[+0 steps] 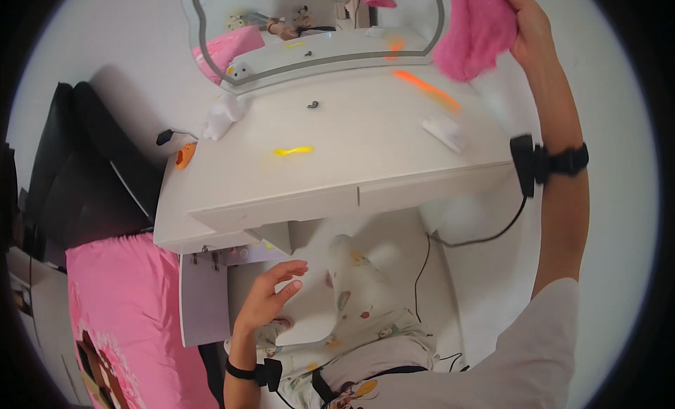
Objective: The person sorts colorful hair ties and accessories from a drawer into a clear zippered pouch. They then close the drawer, pick up a pink cloth, and open a lower cabinet to retrieve a small cardboard box.
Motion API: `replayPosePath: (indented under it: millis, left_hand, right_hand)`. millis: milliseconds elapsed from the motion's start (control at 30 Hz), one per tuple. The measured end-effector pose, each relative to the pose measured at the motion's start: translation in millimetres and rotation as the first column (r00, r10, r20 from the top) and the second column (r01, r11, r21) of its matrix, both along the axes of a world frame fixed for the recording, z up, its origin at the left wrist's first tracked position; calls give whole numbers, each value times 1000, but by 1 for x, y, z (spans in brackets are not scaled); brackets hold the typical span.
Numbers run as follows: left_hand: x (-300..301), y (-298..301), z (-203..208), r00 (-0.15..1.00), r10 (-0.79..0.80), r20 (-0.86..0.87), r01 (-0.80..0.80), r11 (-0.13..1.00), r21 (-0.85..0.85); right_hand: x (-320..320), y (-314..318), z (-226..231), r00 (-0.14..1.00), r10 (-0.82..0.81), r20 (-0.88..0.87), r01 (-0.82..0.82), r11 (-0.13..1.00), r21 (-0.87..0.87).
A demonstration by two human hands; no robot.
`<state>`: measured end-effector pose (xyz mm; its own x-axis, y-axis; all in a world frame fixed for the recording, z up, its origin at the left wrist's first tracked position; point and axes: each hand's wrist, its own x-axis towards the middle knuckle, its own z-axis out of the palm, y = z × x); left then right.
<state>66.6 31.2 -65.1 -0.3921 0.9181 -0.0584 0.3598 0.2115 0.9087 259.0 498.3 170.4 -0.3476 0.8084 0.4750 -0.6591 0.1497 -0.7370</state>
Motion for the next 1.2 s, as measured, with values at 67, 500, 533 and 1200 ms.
replayPosePath:
  millis: [67,500,533,1200]
  left_hand:
    - [10,1,18,988,-47,149,22,986,165]
    - [63,-84,-1,430,196,881,-773,584,248]
    - [62,-99,-7,500,286,817,-778,563,279]
    - [27,-163,-54,730,515,450,-658,706,260]
  right_hand:
    - [-5,-22,-8,951,268,157,-287,952,111]
    - [-87,-409,-170,266,635,725,-956,78,282]
    - [-89,-417,-171,146,719,680,-989,106,100]
    - [-109,-382,-241,498,746,442,-799,592,-101]
